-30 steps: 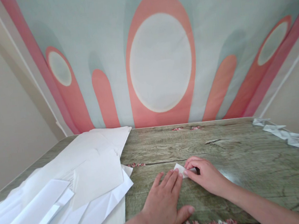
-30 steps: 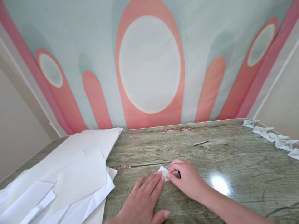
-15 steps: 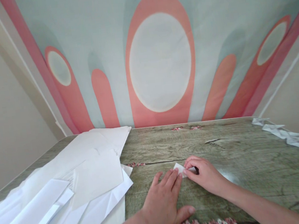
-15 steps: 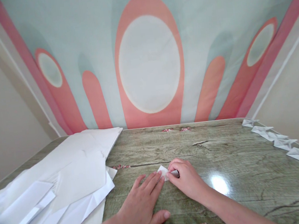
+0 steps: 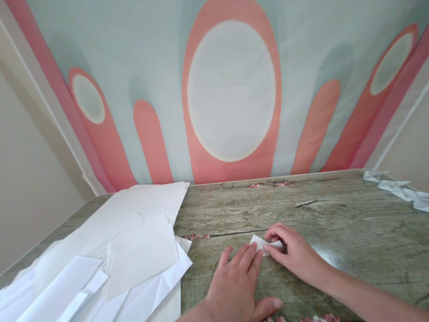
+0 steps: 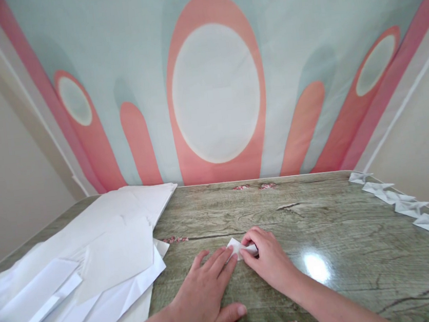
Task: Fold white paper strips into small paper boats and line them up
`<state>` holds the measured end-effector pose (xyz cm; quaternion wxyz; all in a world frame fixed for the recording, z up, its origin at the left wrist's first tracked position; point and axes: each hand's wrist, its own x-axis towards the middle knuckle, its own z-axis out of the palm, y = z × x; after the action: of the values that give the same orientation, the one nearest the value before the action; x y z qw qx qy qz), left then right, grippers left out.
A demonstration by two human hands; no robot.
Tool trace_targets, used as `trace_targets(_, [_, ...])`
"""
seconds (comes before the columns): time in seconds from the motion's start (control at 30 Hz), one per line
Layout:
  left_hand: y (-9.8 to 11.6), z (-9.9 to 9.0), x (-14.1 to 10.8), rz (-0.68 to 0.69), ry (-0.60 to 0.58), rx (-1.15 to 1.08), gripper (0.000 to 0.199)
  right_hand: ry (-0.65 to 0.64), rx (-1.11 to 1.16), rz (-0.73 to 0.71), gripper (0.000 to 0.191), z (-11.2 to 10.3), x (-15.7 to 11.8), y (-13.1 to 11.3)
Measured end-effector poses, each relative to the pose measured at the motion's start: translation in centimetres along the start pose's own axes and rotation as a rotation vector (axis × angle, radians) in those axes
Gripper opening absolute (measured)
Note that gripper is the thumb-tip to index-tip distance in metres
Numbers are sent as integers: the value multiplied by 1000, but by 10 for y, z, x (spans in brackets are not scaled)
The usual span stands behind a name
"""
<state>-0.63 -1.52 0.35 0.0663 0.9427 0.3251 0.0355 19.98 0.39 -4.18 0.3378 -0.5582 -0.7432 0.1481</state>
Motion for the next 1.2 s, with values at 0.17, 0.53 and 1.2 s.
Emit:
trace_targets(0.17, [-6,1,1,-39,29,29,70,73,-89,-218,25,-5,-9,-6])
trace_targets(0.53, [-10,2,2,-32,54,49,69,32,-370,-426,29,4,-17,-9])
trace_targets(1.2, [-10,1,5,-45,7,63,68,5,-581,-342,20,-4,-15,-11])
